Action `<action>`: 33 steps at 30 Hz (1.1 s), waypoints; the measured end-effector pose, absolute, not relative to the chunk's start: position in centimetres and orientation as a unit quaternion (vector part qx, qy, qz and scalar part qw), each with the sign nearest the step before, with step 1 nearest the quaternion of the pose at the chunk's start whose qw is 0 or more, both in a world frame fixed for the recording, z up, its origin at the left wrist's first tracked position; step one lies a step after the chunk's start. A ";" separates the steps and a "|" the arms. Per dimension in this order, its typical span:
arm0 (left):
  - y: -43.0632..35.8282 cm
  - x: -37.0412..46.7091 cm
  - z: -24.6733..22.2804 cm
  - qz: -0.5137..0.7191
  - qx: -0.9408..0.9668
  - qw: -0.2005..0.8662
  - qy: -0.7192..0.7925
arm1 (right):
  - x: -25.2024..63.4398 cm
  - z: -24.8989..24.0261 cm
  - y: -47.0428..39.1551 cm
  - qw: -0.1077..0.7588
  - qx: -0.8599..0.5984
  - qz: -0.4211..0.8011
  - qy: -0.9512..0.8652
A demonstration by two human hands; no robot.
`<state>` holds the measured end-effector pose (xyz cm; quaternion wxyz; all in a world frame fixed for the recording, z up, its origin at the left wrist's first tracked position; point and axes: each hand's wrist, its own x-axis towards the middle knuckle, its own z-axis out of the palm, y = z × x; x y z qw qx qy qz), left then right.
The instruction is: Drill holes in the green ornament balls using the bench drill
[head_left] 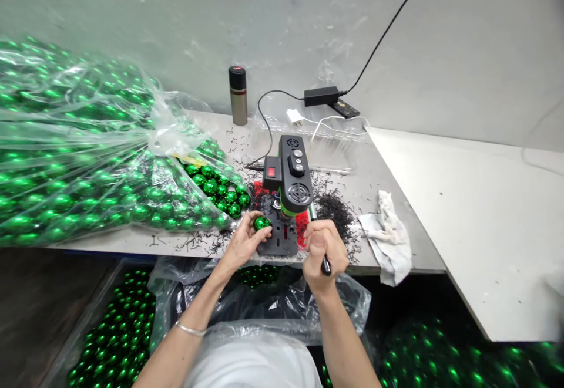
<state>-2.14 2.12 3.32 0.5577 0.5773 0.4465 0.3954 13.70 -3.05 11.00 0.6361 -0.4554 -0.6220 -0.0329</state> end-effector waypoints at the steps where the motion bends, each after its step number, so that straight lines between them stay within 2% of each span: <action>1: 2.1 -2.1 3.3 0.387 0.585 0.557 0.445 | 13.7 11.1 -3.0 0.633 -0.455 -0.034 -0.625; 4: 2.3 -2.1 3.0 0.368 0.641 0.510 0.440 | 13.8 11.5 -3.0 0.625 -0.452 -0.037 -0.635; 9: 2.5 -1.4 2.5 0.357 0.756 0.332 0.437 | 14.0 11.7 -3.1 0.618 -0.450 -0.042 -0.643; 12: 2.6 -0.8 2.4 0.353 0.784 0.270 0.434 | 14.0 11.7 -3.2 0.614 -0.451 -0.042 -0.646; 21: 2.3 0.3 1.1 0.383 0.805 0.178 0.417 | 14.0 11.4 -3.3 0.612 -0.452 -0.037 -0.648; 33: 1.9 1.3 0.1 0.423 0.769 0.190 0.440 | 14.0 9.5 -3.3 0.629 -0.437 -0.031 -0.642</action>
